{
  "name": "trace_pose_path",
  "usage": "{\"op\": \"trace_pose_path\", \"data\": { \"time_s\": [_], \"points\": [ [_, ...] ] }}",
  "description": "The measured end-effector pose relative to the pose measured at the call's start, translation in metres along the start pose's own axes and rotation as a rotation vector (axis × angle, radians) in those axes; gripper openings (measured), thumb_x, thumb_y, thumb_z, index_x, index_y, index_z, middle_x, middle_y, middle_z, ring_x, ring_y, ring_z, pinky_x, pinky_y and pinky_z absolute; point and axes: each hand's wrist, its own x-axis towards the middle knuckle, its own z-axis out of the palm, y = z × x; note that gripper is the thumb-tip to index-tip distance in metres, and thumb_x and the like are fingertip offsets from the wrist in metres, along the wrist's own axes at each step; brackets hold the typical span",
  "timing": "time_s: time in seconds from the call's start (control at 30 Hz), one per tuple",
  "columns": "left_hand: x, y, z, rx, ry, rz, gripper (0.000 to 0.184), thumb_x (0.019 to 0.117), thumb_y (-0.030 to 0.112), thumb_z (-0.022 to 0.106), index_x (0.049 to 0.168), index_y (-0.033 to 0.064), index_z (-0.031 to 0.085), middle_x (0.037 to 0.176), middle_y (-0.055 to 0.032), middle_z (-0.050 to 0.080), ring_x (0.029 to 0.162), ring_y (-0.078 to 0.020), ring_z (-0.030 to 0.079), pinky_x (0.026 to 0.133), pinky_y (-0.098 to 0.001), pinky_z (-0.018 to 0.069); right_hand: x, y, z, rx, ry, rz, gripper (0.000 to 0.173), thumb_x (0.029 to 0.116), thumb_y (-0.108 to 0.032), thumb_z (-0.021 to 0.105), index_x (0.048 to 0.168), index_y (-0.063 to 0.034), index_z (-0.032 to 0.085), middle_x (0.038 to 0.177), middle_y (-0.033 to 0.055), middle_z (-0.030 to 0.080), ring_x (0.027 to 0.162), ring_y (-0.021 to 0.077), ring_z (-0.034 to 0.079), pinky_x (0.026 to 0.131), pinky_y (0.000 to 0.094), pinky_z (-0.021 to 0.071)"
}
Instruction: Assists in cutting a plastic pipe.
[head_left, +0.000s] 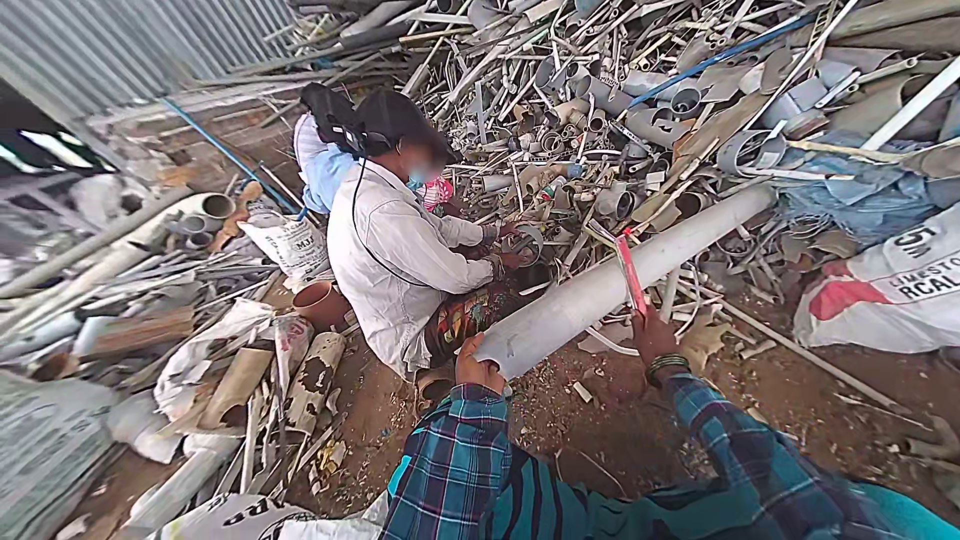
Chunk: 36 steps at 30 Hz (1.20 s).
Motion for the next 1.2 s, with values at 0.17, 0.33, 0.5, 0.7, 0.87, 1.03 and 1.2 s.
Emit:
{"op": "trace_pose_path", "data": {
  "time_s": [0.17, 0.33, 0.5, 0.7, 0.87, 1.03, 1.2],
  "points": [
    [-0.001, 0.003, 0.004, 0.013, 0.032, -0.011, 0.026, 0.1056, 0.011, 0.038, 0.127, -0.0003, 0.048, 0.109, -0.016, 0.056, 0.095, -0.0221, 0.057, 0.082, -0.0414, 0.0496, -0.05, -0.026, 0.018, -0.057, -0.079, -0.243, 0.045, 0.1111, -0.024, 0.043, 0.139, 0.0107, 0.049, 0.107, 0.0358, 0.068, 0.105, 0.053, 0.067, 0.092, 0.0639, 0.0507],
    [0.01, 0.004, 0.001, -0.023, 0.051, -0.034, 0.027, 0.104, 0.009, 0.042, 0.128, -0.0008, 0.05, 0.114, -0.0187, 0.058, 0.101, -0.0263, 0.057, 0.085, -0.0466, 0.0487, -0.105, -0.032, 0.056, -0.187, 0.136, -0.751, 0.034, 0.099, -0.02, 0.06, 0.111, 0.0108, 0.068, 0.084, 0.0311, 0.07, 0.07, 0.051, 0.071, 0.058, 0.0626, 0.0555],
    [0.002, 0.005, 0.0, -0.014, 0.039, -0.096, 0.029, 0.1047, 0.008, 0.04, 0.129, -0.0041, 0.049, 0.115, -0.0213, 0.057, 0.099, -0.0277, 0.057, 0.085, -0.0462, 0.0489, -0.01, 0.006, 0.026, 0.0, 0.143, -0.156, 0.046, 0.1107, -0.022, 0.046, 0.141, 0.0126, 0.048, 0.109, 0.0438, 0.064, 0.106, 0.0619, 0.063, 0.092, 0.0724, 0.0456],
    [-0.01, 0.008, 0.003, -0.02, 0.007, -0.103, 0.028, 0.1038, 0.008, 0.041, 0.128, -0.0042, 0.05, 0.114, -0.0205, 0.058, 0.099, -0.0269, 0.057, 0.086, -0.045, 0.0491, -0.048, -0.01, 0.029, 0.017, 0.1, -0.324, 0.042, 0.1086, -0.017, 0.049, 0.134, 0.016, 0.052, 0.098, 0.0421, 0.066, 0.096, 0.0611, 0.065, 0.085, 0.0718, 0.0479],
    [-0.012, 0.01, 0.006, -0.03, -0.009, -0.059, 0.026, 0.1037, 0.008, 0.041, 0.126, -0.0036, 0.05, 0.11, -0.0172, 0.057, 0.095, -0.023, 0.056, 0.084, -0.0412, 0.049, -0.1, -0.031, 0.051, -0.13, 0.079, -0.7, 0.036, 0.1016, -0.019, 0.055, 0.113, 0.0129, 0.064, 0.081, 0.031, 0.069, 0.072, 0.0524, 0.071, 0.06, 0.0643, 0.0544],
    [-0.011, 0.004, 0.001, -0.037, -0.046, -0.063, 0.021, 0.1043, 0.009, 0.037, 0.12, -0.0003, 0.049, 0.101, -0.0135, 0.055, 0.088, -0.0203, 0.057, 0.079, -0.0389, 0.0512, -0.016, 0.003, 0.008, 0.011, 0.038, -0.047, 0.049, 0.112, -0.024, 0.042, 0.147, 0.0093, 0.042, 0.119, 0.04, 0.063, 0.115, 0.0551, 0.062, 0.1, 0.0652, 0.0449],
    [-0.013, 0.002, 0.002, -0.029, -0.068, -0.04, 0.024, 0.1058, 0.013, 0.036, 0.123, 0.0006, 0.047, 0.103, -0.0134, 0.056, 0.09, -0.02, 0.059, 0.08, -0.0389, 0.0522, -0.063, -0.021, 0.013, -0.043, -0.089, -0.238, 0.045, 0.112, -0.025, 0.04, 0.14, 0.0104, 0.048, 0.108, 0.0357, 0.067, 0.105, 0.0515, 0.067, 0.093, 0.0629, 0.0496]
  ]
}}
